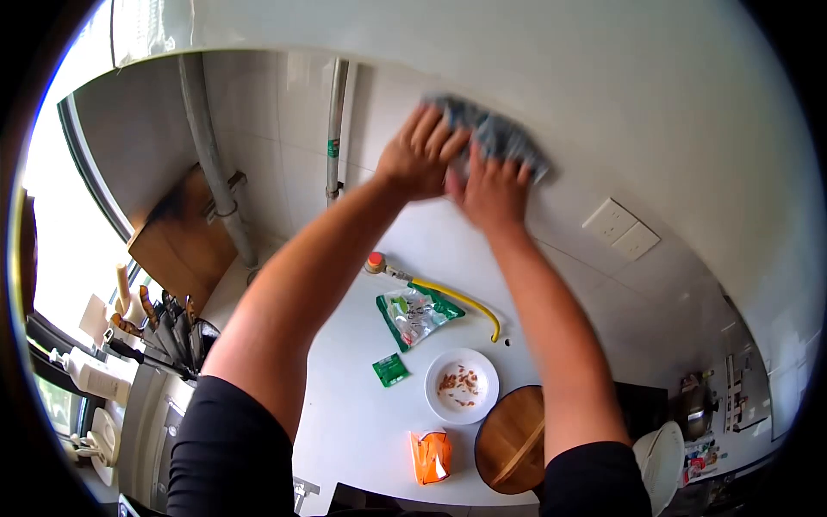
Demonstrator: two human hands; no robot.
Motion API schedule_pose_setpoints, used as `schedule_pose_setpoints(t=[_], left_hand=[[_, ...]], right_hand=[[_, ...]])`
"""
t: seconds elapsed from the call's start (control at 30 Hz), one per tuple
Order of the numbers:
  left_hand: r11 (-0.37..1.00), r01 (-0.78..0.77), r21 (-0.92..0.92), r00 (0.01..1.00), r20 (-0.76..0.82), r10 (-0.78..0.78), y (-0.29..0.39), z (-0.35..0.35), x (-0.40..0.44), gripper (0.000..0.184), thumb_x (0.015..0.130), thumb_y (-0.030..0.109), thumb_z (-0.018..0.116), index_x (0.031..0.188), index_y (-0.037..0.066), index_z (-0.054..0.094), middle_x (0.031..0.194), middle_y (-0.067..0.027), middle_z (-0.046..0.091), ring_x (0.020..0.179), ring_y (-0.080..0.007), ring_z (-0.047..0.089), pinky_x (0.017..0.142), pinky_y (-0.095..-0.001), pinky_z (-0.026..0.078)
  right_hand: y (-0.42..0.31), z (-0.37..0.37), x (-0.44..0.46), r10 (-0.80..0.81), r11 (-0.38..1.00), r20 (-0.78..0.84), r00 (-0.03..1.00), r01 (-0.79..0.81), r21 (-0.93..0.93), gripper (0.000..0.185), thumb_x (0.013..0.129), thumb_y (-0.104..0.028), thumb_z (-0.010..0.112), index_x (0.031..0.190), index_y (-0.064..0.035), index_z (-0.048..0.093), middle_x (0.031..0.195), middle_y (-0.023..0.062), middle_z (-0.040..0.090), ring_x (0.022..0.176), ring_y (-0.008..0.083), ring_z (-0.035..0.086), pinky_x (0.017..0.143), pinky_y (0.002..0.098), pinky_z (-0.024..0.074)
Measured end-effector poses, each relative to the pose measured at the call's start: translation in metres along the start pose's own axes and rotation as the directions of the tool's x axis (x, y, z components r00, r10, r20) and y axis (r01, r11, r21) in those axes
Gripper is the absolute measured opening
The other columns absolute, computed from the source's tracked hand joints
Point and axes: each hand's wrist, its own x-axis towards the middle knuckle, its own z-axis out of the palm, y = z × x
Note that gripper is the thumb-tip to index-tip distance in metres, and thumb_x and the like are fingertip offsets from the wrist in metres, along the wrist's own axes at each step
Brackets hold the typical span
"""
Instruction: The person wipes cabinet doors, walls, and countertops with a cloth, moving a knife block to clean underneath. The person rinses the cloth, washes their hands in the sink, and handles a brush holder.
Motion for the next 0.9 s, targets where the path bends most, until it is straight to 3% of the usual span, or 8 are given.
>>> schedule_pose_setpoints(t=[0.07, 0.3, 0.37, 0.47, 0.57, 0.67, 0.73, 0.9], left_hand=[[0.997, -0.007, -0.074, 0.95, 0.312, 0.03, 0.027, 0.016, -0.068, 0.084, 0.084, 0.065, 0.061, 0.154, 0.02, 0.047, 0.153, -0.0092, 0.048, 0.152, -0.0334, 0.03, 0.13, -0.0519, 0.009], [0.986, 0.018, -0.168, 0.983, 0.184, 0.013, 0.063, 0.053, -0.126, 0.076, 0.085, 0.061, 0.064, 0.146, 0.017, 0.056, 0.147, -0.0099, 0.053, 0.146, -0.035, 0.038, 0.126, -0.0557, 0.021], [0.983, 0.003, -0.182, 0.998, -0.055, -0.013, 0.029, 0.037, -0.073, 0.073, 0.085, 0.055, 0.065, 0.145, 0.015, 0.055, 0.147, -0.0103, 0.054, 0.143, -0.0344, 0.043, 0.125, -0.0552, 0.026], [0.99, 0.095, -0.106, 0.971, -0.209, -0.116, -0.019, -0.01, 0.03, 0.068, 0.084, 0.046, 0.065, 0.142, 0.012, 0.056, 0.146, -0.0128, 0.054, 0.142, -0.0346, 0.045, 0.124, -0.0525, 0.029], [0.755, 0.083, -0.65, 0.978, -0.094, -0.188, -0.06, -0.011, 0.081, 0.065, 0.09, 0.041, 0.056, 0.146, 0.01, 0.05, 0.15, -0.0158, 0.05, 0.148, -0.0346, 0.038, 0.126, -0.0513, 0.024], [0.916, 0.138, -0.378, 0.976, -0.106, -0.191, -0.057, -0.019, 0.066, 0.066, 0.092, 0.041, 0.05, 0.15, 0.01, 0.045, 0.152, -0.0172, 0.048, 0.152, -0.0366, 0.032, 0.128, -0.0519, 0.017], [0.981, 0.193, -0.004, 0.972, -0.137, -0.192, -0.036, -0.007, 0.014, 0.068, 0.091, 0.042, 0.051, 0.151, 0.01, 0.045, 0.151, -0.0193, 0.048, 0.152, -0.0411, 0.031, 0.129, -0.0532, 0.016], [0.963, 0.222, -0.152, 0.96, 0.205, -0.189, 0.034, 0.036, -0.122, 0.076, 0.086, 0.056, 0.064, 0.143, 0.007, 0.052, 0.147, -0.0231, 0.05, 0.151, -0.0445, 0.03, 0.129, -0.0544, 0.015]], right_hand=[[-0.026, 0.035, -0.064, -0.044, 0.997, 0.293, 0.955, 0.024, 0.071, 0.077, 0.093, -0.062, 0.056, 0.149, -0.0103, 0.051, 0.113, 0.0173, 0.071, 0.106, 0.036, 0.064, 0.103, 0.0589, 0.0379], [-0.027, 0.051, -0.124, -0.027, 0.983, 0.342, 0.939, -0.036, 0.177, 0.072, 0.093, -0.063, 0.057, 0.143, -0.0108, 0.06, 0.125, 0.0198, 0.067, 0.122, 0.0388, 0.056, 0.113, 0.0616, 0.0309], [-0.007, 0.026, -0.064, -0.035, 0.992, -0.021, 0.999, 0.037, 0.119, 0.06, 0.094, -0.061, 0.056, 0.125, -0.0118, 0.073, 0.105, 0.0175, 0.073, 0.11, 0.0362, 0.061, 0.109, 0.0611, 0.0344], [0.013, -0.017, 0.033, -0.001, 0.992, -0.224, 0.975, 0.029, 0.12, 0.07, 0.098, -0.057, 0.053, 0.155, -0.015, 0.048, 0.111, 0.0186, 0.072, 0.105, 0.0389, 0.061, 0.102, 0.0585, 0.0366], [0.007, -0.046, 0.099, 0.06, 0.989, -0.395, 0.917, 0.0, 0.151, 0.067, 0.1, -0.052, 0.051, 0.157, -0.0171, 0.044, 0.115, 0.0161, 0.072, 0.112, 0.0389, 0.059, 0.105, 0.0575, 0.0328], [-0.011, -0.035, 0.1, 0.128, 0.964, -0.458, 0.88, -0.003, 0.264, 0.061, 0.099, -0.049, 0.05, 0.149, -0.0151, 0.055, 0.118, 0.0132, 0.072, 0.116, 0.0377, 0.06, 0.11, 0.059, 0.0303], [-0.022, -0.026, 0.061, -0.019, 0.983, -0.017, 1.0, 0.022, 0.18, 0.056, 0.099, -0.051, 0.05, 0.135, -0.0119, 0.066, 0.117, 0.0128, 0.072, 0.115, 0.0355, 0.061, 0.113, 0.0605, 0.0295], [-0.042, 0.031, -0.069, -0.215, 0.96, 0.347, 0.913, 0.133, 0.246, 0.054, 0.095, -0.055, 0.054, 0.128, -0.0148, 0.07, 0.122, 0.009, 0.072, 0.116, 0.0295, 0.064, 0.116, 0.0554, 0.0298]])
